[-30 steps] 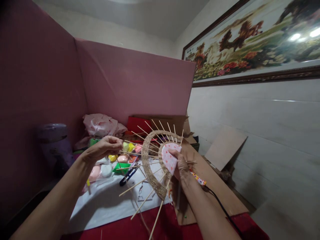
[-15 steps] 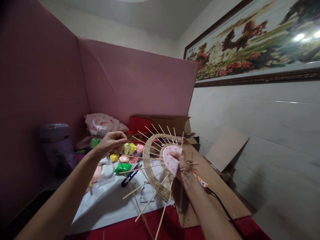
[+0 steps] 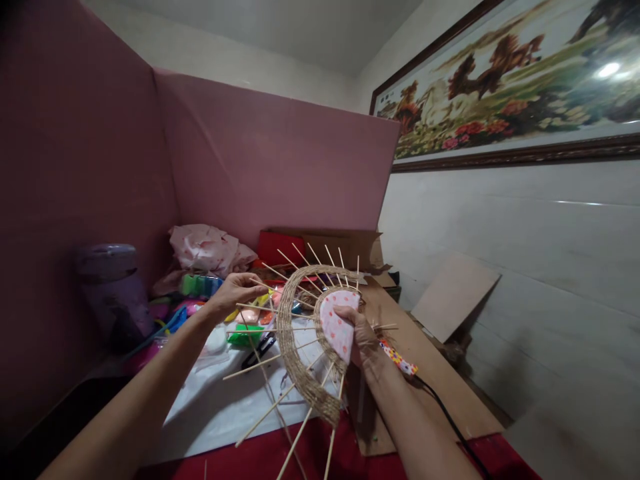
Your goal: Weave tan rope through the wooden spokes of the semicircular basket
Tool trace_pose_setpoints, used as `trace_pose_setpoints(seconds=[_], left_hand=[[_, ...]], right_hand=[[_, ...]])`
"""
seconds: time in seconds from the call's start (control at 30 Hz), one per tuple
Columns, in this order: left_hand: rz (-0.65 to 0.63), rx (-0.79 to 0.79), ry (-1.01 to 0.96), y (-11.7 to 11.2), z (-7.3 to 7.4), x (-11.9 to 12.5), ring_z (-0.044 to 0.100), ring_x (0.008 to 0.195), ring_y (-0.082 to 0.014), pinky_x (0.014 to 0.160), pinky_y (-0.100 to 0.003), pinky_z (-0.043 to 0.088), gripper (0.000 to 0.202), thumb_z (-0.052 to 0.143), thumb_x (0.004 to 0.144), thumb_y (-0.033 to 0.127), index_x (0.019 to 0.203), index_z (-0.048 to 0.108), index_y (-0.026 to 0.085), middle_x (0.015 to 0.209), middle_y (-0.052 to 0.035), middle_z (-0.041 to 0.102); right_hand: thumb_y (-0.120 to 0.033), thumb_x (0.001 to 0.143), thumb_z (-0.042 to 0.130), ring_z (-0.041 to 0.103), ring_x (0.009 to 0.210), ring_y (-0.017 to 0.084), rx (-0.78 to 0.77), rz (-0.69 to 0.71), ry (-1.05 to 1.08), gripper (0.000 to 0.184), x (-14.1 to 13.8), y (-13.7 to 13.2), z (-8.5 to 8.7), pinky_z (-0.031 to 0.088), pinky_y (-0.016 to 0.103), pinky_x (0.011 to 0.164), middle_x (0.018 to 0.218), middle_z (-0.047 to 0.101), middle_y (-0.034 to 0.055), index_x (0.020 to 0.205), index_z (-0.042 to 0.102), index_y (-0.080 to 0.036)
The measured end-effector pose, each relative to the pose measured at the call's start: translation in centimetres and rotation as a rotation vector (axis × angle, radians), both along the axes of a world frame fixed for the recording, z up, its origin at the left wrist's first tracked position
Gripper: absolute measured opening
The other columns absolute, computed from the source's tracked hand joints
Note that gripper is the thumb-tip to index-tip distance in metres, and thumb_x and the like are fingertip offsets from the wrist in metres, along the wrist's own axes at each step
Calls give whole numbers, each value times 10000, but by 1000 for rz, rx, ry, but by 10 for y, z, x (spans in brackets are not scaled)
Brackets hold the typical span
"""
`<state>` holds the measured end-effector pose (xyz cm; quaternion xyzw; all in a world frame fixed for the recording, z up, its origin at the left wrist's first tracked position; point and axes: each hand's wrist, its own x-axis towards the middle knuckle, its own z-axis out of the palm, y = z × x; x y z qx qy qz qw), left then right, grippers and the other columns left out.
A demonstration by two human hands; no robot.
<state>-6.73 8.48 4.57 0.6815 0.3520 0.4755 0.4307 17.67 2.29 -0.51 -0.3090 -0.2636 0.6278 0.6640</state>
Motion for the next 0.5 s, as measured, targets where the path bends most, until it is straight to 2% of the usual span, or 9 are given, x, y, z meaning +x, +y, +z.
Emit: trace_pose_setpoints(seconds=[0.13,0.27,0.5], left_hand=[[-12,32,2,8,-10,0,387,447,-54,407,-173,269,240,725,548,328,557,603,122,481,28,490],[-46,32,23,9,-14,1,453,496,-83,450,-187,331,244,724,543,334,590,615,120,523,7,537],[98,123,60,13,-18,1,431,488,-72,467,-183,314,227,705,564,315,539,578,129,506,32,511]], right_hand=[[-134,600,622,662,590,240,-20,73,-10,146,1,0,1,560,337,515,628,690,79,745,631,-147],[-128,601,607,665,610,249,-22,73,-13,160,0,-1,3,557,353,511,630,689,79,757,631,-152],[-111,574,609,667,629,257,-48,78,-31,189,-1,-3,2,553,359,516,636,692,82,756,628,-156]])
